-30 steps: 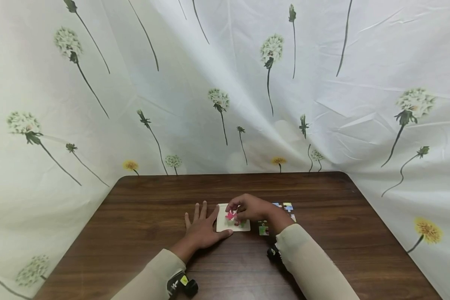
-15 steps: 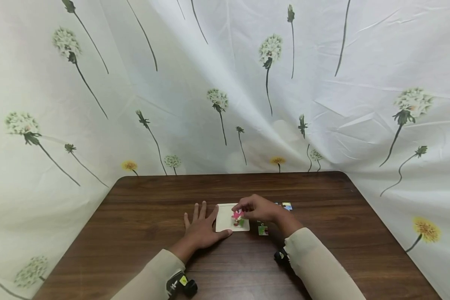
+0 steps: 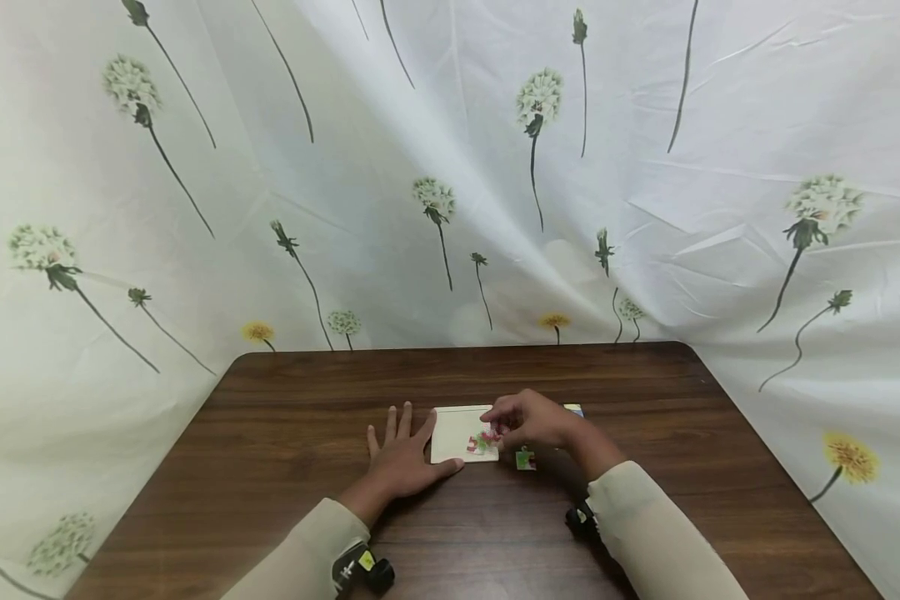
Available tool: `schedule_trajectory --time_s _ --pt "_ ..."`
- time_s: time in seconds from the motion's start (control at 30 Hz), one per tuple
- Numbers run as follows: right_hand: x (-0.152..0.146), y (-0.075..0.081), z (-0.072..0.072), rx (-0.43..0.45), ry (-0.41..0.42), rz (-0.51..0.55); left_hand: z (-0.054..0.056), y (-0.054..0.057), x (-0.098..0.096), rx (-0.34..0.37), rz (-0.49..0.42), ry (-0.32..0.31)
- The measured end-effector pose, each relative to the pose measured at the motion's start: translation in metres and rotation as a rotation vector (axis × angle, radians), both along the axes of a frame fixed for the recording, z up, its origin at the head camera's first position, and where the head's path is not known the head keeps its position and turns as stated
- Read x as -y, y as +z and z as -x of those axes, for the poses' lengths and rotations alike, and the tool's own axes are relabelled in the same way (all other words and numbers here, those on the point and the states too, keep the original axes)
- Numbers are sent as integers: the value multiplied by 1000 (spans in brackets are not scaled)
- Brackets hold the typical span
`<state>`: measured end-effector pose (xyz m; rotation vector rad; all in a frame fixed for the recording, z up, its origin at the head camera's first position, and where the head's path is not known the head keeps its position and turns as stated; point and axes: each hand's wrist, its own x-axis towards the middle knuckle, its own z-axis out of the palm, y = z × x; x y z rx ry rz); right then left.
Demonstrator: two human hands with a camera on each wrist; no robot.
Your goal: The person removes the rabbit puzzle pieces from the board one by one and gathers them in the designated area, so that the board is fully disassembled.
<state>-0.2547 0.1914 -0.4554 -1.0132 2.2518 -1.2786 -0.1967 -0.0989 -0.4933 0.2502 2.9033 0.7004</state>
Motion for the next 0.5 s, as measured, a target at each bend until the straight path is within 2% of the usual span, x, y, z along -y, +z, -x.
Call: schedule_trajectory --time_s 0.27,0.5 --pt "-9 -1 -3 -15 -38 -20 1 1 0 -11 31 9" --pt "-9 -3 -6 10 -26 -6 1 1 0 -21 33 0"
